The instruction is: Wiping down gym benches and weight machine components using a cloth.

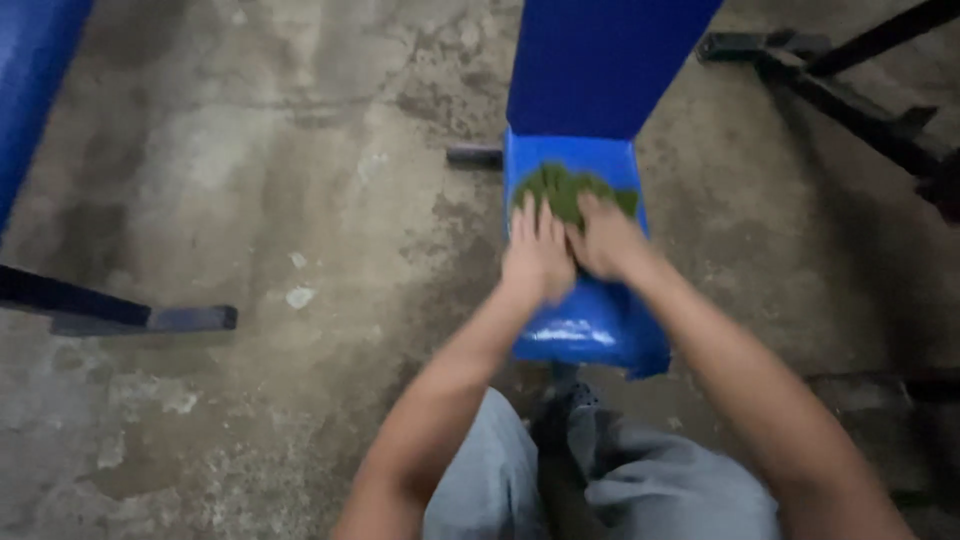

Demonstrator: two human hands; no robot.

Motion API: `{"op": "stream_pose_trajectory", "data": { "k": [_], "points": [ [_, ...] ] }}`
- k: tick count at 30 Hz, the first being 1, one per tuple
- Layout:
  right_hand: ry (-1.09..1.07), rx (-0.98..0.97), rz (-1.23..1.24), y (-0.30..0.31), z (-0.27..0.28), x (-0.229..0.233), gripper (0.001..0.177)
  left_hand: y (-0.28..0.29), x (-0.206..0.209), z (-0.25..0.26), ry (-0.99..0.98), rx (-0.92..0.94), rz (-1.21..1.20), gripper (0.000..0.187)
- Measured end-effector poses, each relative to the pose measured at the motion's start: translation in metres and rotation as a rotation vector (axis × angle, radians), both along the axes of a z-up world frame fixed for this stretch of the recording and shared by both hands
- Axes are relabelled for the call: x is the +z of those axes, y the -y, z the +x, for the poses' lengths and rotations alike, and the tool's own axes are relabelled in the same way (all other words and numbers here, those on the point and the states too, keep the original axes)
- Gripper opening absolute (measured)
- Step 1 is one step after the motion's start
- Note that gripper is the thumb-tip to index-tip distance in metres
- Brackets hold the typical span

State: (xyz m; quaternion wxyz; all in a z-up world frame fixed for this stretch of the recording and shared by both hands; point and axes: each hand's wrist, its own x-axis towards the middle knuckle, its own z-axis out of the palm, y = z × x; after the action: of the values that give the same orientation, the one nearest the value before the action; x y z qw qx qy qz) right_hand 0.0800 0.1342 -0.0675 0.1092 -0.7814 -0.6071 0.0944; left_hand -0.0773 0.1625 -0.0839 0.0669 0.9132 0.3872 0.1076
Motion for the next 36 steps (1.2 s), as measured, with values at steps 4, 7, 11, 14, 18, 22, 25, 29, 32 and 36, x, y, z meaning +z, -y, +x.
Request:
{"op": "stream_pose_trajectory", "data": {
  "k": [4,7,11,14,18,22,25,29,32,36],
  "points": [
    [0.018,0.215,0.064,0.010,0.015,-0.008,0.066,0.021,0.014,-0.007,0.017,-0.038,-0.081,0.070],
    [-0.051,0.210,0.126,-0.023,0.036,-0.020,0.065,-0.011,-0.004,0.027,0.038,0.026,-0.096,0.070],
    [-0.110,0.148,0.186,-0.079,0.059,-0.023,0.064,-0.064,-0.011,0.065,0.008,0.132,-0.046,0.071],
    [-0.081,0.060,0.128,-0.090,0.067,-0.030,0.064,-0.082,-0.018,0.077,-0.048,0.127,-0.074,0.070],
    [-0.007,0.094,0.260,-0.039,0.034,-0.008,0.061,-0.048,-0.002,0.045,-0.035,0.085,-0.048,0.069],
    [0.001,0.142,0.096,0.041,0.010,0.011,0.061,0.026,0.026,-0.003,-0.094,-0.089,-0.098,0.066],
    [0.040,0.166,0.052,0.052,0.012,0.004,0.065,0.034,0.016,-0.004,-0.050,-0.097,-0.103,0.067],
    [-0.052,0.174,0.170,-0.005,0.027,0.019,0.064,-0.004,0.021,0.027,0.006,0.042,-0.085,0.067],
    [-0.059,0.131,0.220,-0.048,0.042,-0.010,0.056,-0.040,-0.008,0.064,0.069,0.160,-0.053,0.064],
    [-0.105,0.046,0.329,-0.031,0.026,-0.006,0.049,-0.031,-0.016,0.058,0.262,0.199,-0.016,0.063]
  ]
}}
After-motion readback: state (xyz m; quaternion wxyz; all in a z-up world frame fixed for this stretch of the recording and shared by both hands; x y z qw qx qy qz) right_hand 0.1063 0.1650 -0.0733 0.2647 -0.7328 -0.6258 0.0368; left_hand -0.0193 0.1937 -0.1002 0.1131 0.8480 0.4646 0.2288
